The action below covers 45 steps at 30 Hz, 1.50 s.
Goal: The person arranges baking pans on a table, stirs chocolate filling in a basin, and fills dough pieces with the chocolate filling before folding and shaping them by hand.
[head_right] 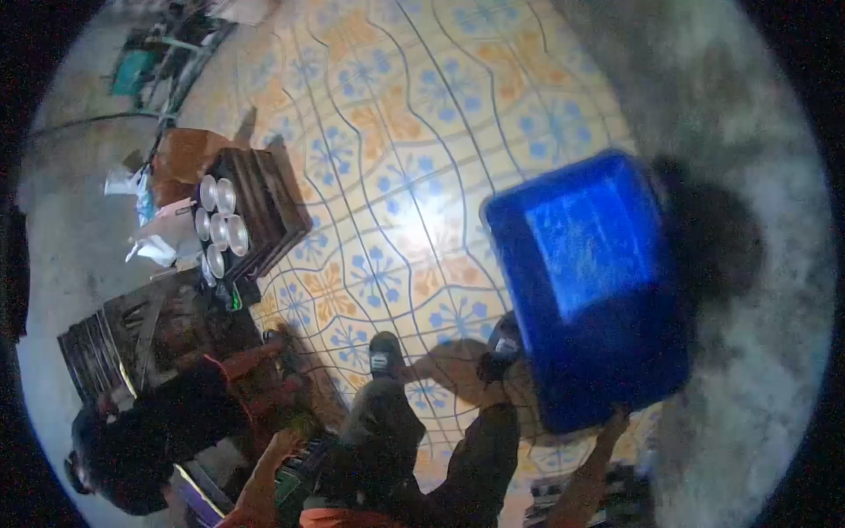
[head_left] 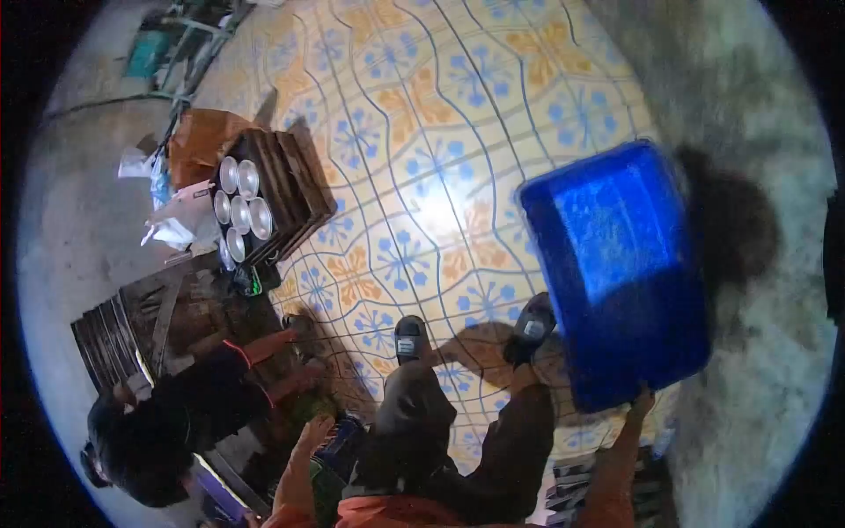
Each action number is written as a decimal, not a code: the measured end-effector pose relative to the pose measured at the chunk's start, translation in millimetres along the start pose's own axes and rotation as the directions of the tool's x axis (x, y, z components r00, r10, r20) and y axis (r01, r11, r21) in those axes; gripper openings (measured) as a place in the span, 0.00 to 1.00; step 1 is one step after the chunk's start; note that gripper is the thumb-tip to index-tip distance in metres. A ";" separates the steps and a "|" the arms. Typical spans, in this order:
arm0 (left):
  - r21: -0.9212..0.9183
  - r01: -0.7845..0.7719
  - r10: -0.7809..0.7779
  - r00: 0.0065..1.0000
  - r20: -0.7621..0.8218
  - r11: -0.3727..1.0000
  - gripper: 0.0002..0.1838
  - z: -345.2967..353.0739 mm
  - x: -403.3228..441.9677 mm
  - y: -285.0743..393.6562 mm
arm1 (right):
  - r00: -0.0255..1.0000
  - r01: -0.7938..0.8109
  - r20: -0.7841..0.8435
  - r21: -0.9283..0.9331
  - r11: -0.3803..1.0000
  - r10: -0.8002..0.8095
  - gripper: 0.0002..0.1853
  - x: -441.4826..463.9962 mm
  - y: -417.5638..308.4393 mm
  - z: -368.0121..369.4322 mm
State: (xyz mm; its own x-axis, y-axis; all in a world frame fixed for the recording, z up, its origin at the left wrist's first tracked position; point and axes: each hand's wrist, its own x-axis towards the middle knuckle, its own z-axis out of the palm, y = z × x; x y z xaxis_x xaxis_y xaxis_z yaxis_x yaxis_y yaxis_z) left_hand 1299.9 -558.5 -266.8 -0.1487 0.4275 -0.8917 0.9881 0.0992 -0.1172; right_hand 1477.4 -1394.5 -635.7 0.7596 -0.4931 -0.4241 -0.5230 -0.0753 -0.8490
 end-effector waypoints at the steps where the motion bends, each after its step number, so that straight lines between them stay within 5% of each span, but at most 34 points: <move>1: -0.032 0.065 -0.063 0.995 0.074 0.997 0.34 -11.8 17.1 -21.2 | 0.961 0.275 0.030 0.010 0.961 -0.275 0.23 -3.9 -44.7 22.8; 3: -0.099 0.102 -0.086 0.984 0.159 0.990 0.33 -21.7 10.3 -36.6 | 0.973 -0.193 -0.089 0.192 0.962 0.212 0.22 -16.7 -198.8 82.6; 4: -0.165 0.094 -0.075 0.990 0.120 0.982 0.32 -23.5 -4.7 -32.8 | 0.982 -0.159 -0.067 0.202 0.966 0.176 0.22 -21.8 -256.4 103.6; 6: -0.270 0.045 -0.023 0.996 0.084 0.962 0.31 -24.7 -41.9 -3.5 | 0.864 -0.390 -0.207 0.300 0.871 0.458 0.23 -25.0 -349.4 146.9; 7: -0.264 -0.005 0.008 1.000 0.011 0.965 0.29 -22.3 -71.6 17.9 | 0.889 -0.351 -0.184 0.314 0.882 0.420 0.23 -21.7 -385.7 170.8; 9: -0.302 -0.078 0.062 0.996 -0.062 0.950 0.27 -29.0 -108.0 41.9 | 0.915 -0.264 -0.391 -0.384 0.885 0.103 0.28 -13.8 -457.5 221.9; 11: -0.625 -0.259 0.305 0.952 -0.035 0.737 0.23 -33.1 -121.2 33.5 | 0.913 -0.261 -0.402 -0.455 0.851 0.065 0.28 -18.1 -536.6 278.3; 13: -0.552 -0.209 0.148 0.977 -0.154 0.807 0.19 -38.8 -139.9 45.3 | 0.916 -0.251 -0.401 -0.533 0.808 0.020 0.29 -4.8 -587.4 330.0; 15: -0.686 -0.135 0.035 0.987 -0.158 0.715 0.21 -31.8 -136.1 33.2 | 0.940 0.018 -0.185 -0.811 0.585 -0.286 0.38 29.1 -584.2 352.9; 17: -0.854 -0.024 0.063 0.998 0.010 0.520 0.22 -6.0 -82.6 -20.7 | 0.786 0.266 -0.069 -0.859 0.437 -0.615 0.37 31.1 -612.5 396.7; 20: -0.821 0.113 0.055 0.983 0.173 0.559 0.24 5.4 -46.9 7.2 | 0.772 0.311 0.051 -0.899 0.308 -0.633 0.34 3.7 -711.1 466.0; 22: -0.789 -0.015 0.231 0.960 0.161 0.614 0.25 -0.3 -10.7 52.1 | 0.754 0.336 0.114 -0.914 0.229 -0.647 0.33 -14.0 -777.8 520.5; 23: -0.774 -0.197 0.413 0.906 0.091 0.602 0.25 -13.8 5.3 80.7 | 0.739 0.356 0.148 -0.914 0.195 -0.658 0.33 -22.8 -815.3 549.9; 24: -0.714 -0.610 0.791 0.598 -0.130 0.344 0.26 -30.3 30.5 113.2 | 0.722 0.378 0.173 -0.910 0.172 -0.670 0.33 -30.9 -847.7 585.4; 25: -0.878 -0.028 0.267 0.957 0.115 0.479 0.22 -63.1 21.3 165.9 | 0.713 0.395 0.198 -0.906 0.152 -0.672 0.33 -36.7 -877.6 614.3; 26: -0.774 -0.562 0.635 0.719 -0.284 0.290 0.20 -82.2 64.2 193.5 | 0.682 0.497 0.244 -0.846 0.192 -0.690 0.33 -34.1 -903.8 643.8; 27: -0.758 -0.324 0.381 0.918 -0.108 0.567 0.17 -161.3 29.8 269.4 | 0.652 0.588 0.281 -0.774 0.235 -0.704 0.35 -29.1 -929.1 675.8; 28: -0.761 -0.337 0.256 0.939 -0.229 0.555 0.20 -226.2 -9.3 334.8 | 0.652 0.590 0.293 -0.775 0.226 -0.699 0.35 -26.5 -948.2 706.8; 30: -0.709 -0.514 0.322 0.857 -0.403 0.483 0.26 -286.8 40.9 394.7 | 0.477 0.700 0.389 -0.710 0.073 -0.788 0.36 -24.9 -987.4 774.0; 31: -0.687 -0.525 0.327 0.851 -0.411 0.502 0.27 -334.4 36.2 426.7 | 0.474 0.702 0.397 -0.709 0.066 -0.786 0.36 -38.5 -1010.5 810.2; 33: -0.642 -0.580 0.308 0.813 -0.495 0.501 0.28 -409.2 41.8 486.9 | 0.591 0.700 0.371 -0.678 0.226 -0.717 0.39 -70.0 -1061.4 887.5; 34: -0.670 -0.494 0.241 0.866 -0.439 0.555 0.28 -445.7 41.8 511.4 | 0.589 0.700 0.372 -0.678 0.223 -0.717 0.39 -66.9 -1076.9 926.6; 36: -0.684 -0.591 0.222 0.802 -0.554 0.427 0.24 -486.2 73.3 542.1 | 0.417 0.876 0.400 -0.417 0.243 -0.816 0.39 -45.6 -1098.5 1002.2; 38: -0.711 -0.623 0.122 0.774 -0.622 0.326 0.21 -489.7 103.3 572.7 | 0.549 0.830 0.404 -0.366 0.421 -0.732 0.36 -25.3 -1127.4 1083.4; 39: -0.724 -0.612 0.031 0.770 -0.637 0.319 0.19 -496.1 101.8 583.4 | 0.521 0.851 0.400 -0.306 0.426 -0.754 0.34 -47.6 -1150.1 1124.8; 41: -0.870 -0.392 0.090 0.919 -0.383 0.298 0.19 -499.4 91.8 603.3 | 0.471 0.882 0.411 -0.188 0.433 -0.781 0.31 -63.9 -1194.4 1205.7; 43: -0.856 -0.212 0.116 0.977 -0.178 0.471 0.22 -495.4 81.7 621.7 | 0.467 0.881 0.424 -0.151 0.448 -0.776 0.30 -59.9 -1218.6 1278.8; 45: -0.964 -0.163 0.027 0.987 -0.161 0.209 0.26 -469.3 55.9 653.4 | 0.605 0.789 0.441 -0.227 0.570 -0.663 0.29 -60.9 -1246.8 1348.6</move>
State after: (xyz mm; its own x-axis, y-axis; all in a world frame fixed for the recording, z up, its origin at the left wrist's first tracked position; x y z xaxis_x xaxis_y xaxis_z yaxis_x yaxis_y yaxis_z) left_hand 1919.2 -48.1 -188.1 -0.1265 0.5690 -0.8125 0.1938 0.8175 0.5423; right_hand 2604.7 -101.7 23.7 0.9769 0.1332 0.1672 0.2136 -0.6291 -0.7474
